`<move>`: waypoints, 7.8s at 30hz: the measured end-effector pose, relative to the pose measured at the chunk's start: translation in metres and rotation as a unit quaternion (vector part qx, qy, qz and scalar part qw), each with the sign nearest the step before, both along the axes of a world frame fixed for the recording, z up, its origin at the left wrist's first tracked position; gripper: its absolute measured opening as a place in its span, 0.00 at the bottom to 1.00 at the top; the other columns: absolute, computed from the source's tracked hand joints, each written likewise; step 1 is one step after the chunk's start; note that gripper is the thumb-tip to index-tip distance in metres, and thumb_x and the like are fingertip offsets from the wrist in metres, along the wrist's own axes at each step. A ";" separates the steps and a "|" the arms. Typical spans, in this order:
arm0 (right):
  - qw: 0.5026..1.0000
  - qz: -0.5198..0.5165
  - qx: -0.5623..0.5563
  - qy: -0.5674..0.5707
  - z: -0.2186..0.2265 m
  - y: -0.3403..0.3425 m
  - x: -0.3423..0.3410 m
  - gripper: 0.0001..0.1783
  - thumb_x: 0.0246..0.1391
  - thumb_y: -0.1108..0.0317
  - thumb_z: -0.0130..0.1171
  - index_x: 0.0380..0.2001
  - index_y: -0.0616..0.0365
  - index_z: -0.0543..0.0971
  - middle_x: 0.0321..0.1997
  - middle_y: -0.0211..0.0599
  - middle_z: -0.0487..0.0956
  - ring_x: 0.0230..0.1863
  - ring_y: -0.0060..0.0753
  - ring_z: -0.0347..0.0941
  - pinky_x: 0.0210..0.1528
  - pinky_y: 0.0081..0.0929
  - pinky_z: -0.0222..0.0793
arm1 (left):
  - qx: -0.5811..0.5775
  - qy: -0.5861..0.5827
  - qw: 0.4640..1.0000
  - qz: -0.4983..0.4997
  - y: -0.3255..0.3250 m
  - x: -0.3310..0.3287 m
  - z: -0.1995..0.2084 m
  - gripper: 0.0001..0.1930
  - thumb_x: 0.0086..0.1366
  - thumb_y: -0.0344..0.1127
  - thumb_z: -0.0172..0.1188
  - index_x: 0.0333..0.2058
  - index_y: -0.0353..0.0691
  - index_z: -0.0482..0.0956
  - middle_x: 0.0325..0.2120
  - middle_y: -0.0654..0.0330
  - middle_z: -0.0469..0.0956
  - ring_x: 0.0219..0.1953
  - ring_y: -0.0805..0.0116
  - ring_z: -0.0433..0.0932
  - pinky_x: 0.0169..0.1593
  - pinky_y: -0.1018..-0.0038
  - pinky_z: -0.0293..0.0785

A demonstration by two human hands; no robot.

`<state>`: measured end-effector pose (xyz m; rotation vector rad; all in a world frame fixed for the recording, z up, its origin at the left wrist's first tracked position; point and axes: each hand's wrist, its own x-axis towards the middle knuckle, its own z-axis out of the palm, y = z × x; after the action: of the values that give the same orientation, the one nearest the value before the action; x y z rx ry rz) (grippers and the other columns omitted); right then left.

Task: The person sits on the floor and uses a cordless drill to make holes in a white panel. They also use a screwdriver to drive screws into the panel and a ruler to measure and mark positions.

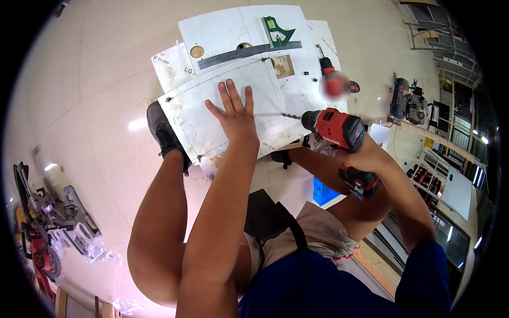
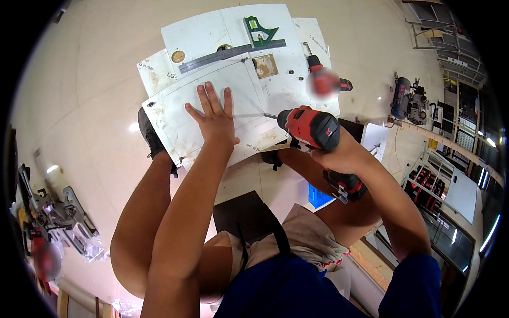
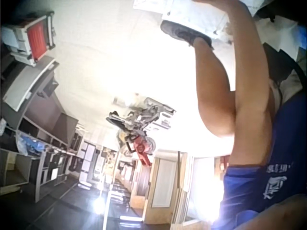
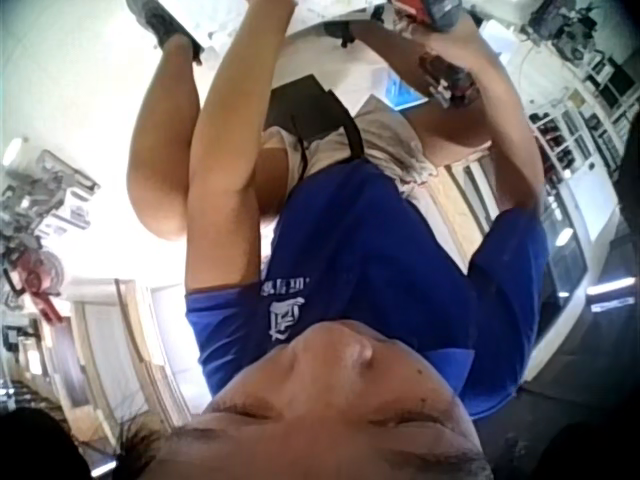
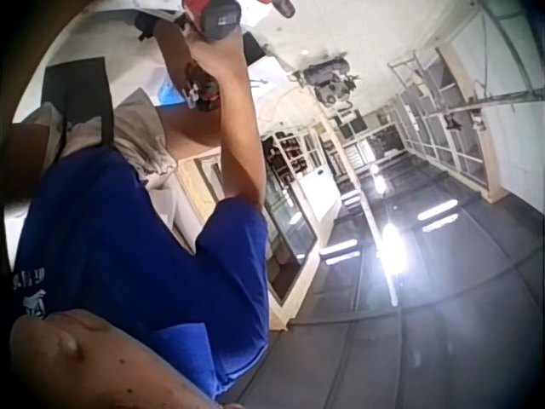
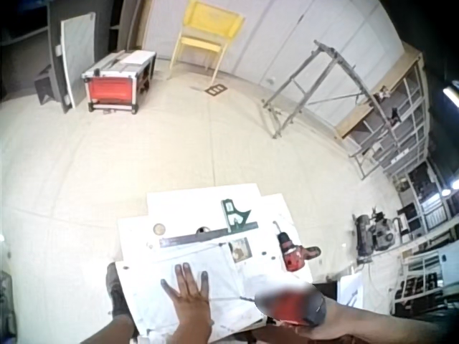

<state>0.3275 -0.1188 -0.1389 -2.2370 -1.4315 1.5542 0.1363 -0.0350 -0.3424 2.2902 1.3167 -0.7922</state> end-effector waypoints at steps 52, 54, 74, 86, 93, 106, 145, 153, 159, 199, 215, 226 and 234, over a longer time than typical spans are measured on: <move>0.974 0.151 -0.034 -0.164 0.010 0.012 -0.039 0.25 0.42 0.65 0.68 0.46 0.54 0.74 0.31 0.55 0.81 0.37 0.65 0.79 0.41 0.56 0.75 | 0.071 -0.011 0.997 -0.016 -0.007 -0.003 -0.013 0.74 0.42 0.64 0.79 0.77 0.51 0.34 0.76 0.37 0.27 0.77 0.32 0.26 0.67 0.21 0.38; 0.973 0.148 -0.037 -0.174 0.008 0.011 -0.038 0.25 0.41 0.66 0.68 0.46 0.54 0.74 0.30 0.55 0.81 0.37 0.66 0.79 0.41 0.57 0.75 | 0.075 -0.021 0.997 -0.010 -0.007 -0.004 -0.014 0.74 0.42 0.64 0.79 0.77 0.51 0.34 0.76 0.36 0.27 0.77 0.32 0.26 0.67 0.21 0.38; 0.974 0.160 -0.005 -0.161 0.010 0.009 -0.026 0.27 0.41 0.63 0.69 0.47 0.55 0.73 0.29 0.54 0.80 0.36 0.65 0.79 0.40 0.54 0.75 | 0.006 -0.021 1.000 0.008 0.002 -0.003 0.004 0.47 0.68 0.27 0.56 0.77 0.56 0.36 0.78 0.46 0.29 0.78 0.37 0.28 0.68 0.21 0.36; 0.990 0.104 0.017 -0.089 0.004 0.011 -0.012 0.21 0.41 0.69 0.68 0.41 0.59 0.75 0.30 0.56 0.81 0.37 0.66 0.78 0.39 0.50 0.74 | -0.001 -0.015 1.000 0.008 0.001 -0.002 0.002 0.47 0.68 0.27 0.56 0.77 0.57 0.36 0.78 0.47 0.29 0.78 0.38 0.28 0.68 0.22 0.36; 0.991 0.106 0.037 -0.077 0.000 0.006 -0.007 0.21 0.42 0.69 0.69 0.41 0.59 0.76 0.30 0.55 0.81 0.38 0.65 0.79 0.40 0.49 0.74 | 0.080 -0.045 0.996 -0.008 -0.005 -0.007 -0.009 0.73 0.42 0.64 0.79 0.77 0.49 0.37 0.76 0.35 0.29 0.77 0.32 0.27 0.67 0.21 0.38; 0.990 0.113 0.044 -0.070 0.000 0.006 0.003 0.20 0.43 0.70 0.66 0.42 0.58 0.76 0.36 0.52 0.81 0.38 0.63 0.78 0.41 0.46 0.75 | -0.009 -0.029 1.000 0.005 0.006 -0.005 0.014 0.56 0.57 0.46 0.69 0.77 0.55 0.39 0.77 0.43 0.29 0.78 0.36 0.27 0.68 0.22 0.34; 0.998 0.048 0.002 -0.027 0.003 0.014 0.020 0.25 0.43 0.78 0.63 0.49 0.62 0.77 0.39 0.44 0.82 0.39 0.39 0.76 0.53 0.31 0.74 | -0.050 0.009 0.999 -0.016 0.011 -0.002 0.020 0.71 0.48 0.62 0.77 0.77 0.53 0.32 0.76 0.40 0.25 0.77 0.33 0.22 0.68 0.22 0.35; 0.998 0.061 0.012 -0.021 0.001 0.011 0.026 0.28 0.42 0.78 0.64 0.52 0.61 0.76 0.44 0.46 0.82 0.43 0.41 0.77 0.56 0.32 0.73 | -0.041 -0.003 0.999 -0.028 0.009 -0.003 0.020 0.73 0.46 0.65 0.77 0.77 0.46 0.32 0.74 0.31 0.25 0.76 0.29 0.22 0.67 0.22 0.37; 0.997 0.068 0.016 -0.011 0.000 0.015 0.024 0.30 0.42 0.79 0.64 0.54 0.61 0.76 0.46 0.47 0.82 0.43 0.42 0.77 0.57 0.31 0.72 | -0.039 0.001 0.999 -0.029 0.010 -0.003 0.020 0.73 0.46 0.65 0.77 0.77 0.47 0.32 0.74 0.32 0.25 0.76 0.30 0.22 0.67 0.22 0.38; 0.998 0.061 0.000 -0.030 -0.004 0.009 0.026 0.30 0.44 0.78 0.61 0.55 0.60 0.76 0.46 0.43 0.81 0.45 0.36 0.76 0.58 0.31 0.72 | -0.050 0.015 0.999 -0.012 0.011 -0.001 0.021 0.70 0.48 0.59 0.77 0.77 0.55 0.32 0.77 0.42 0.24 0.77 0.35 0.22 0.68 0.23 0.35; 0.997 0.065 0.002 -0.029 -0.001 0.012 0.026 0.29 0.43 0.79 0.59 0.54 0.59 0.76 0.45 0.42 0.82 0.45 0.36 0.77 0.58 0.30 0.72 | -0.048 0.014 0.999 -0.013 0.010 -0.001 0.019 0.71 0.47 0.60 0.77 0.77 0.54 0.32 0.76 0.41 0.25 0.77 0.35 0.23 0.68 0.22 0.35; 0.998 0.045 -0.013 -0.031 -0.002 0.009 0.025 0.25 0.44 0.78 0.60 0.51 0.60 0.77 0.40 0.41 0.82 0.41 0.36 0.77 0.54 0.31 0.73 | -0.046 0.011 0.999 -0.010 0.010 -0.001 0.020 0.70 0.47 0.59 0.77 0.77 0.54 0.32 0.77 0.42 0.25 0.77 0.35 0.23 0.68 0.22 0.35; 0.998 0.059 0.003 -0.025 -0.005 0.006 0.029 0.26 0.44 0.78 0.60 0.52 0.60 0.76 0.40 0.41 0.82 0.40 0.35 0.75 0.53 0.30 0.73 | -0.042 0.010 0.999 -0.014 0.009 -0.001 0.019 0.68 0.50 0.57 0.76 0.77 0.54 0.33 0.77 0.41 0.25 0.77 0.34 0.23 0.68 0.22 0.35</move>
<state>0.3562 -0.1129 -0.1443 -2.2406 -1.6079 1.5345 0.1348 -0.0258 -0.3232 2.2460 1.2384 -0.8639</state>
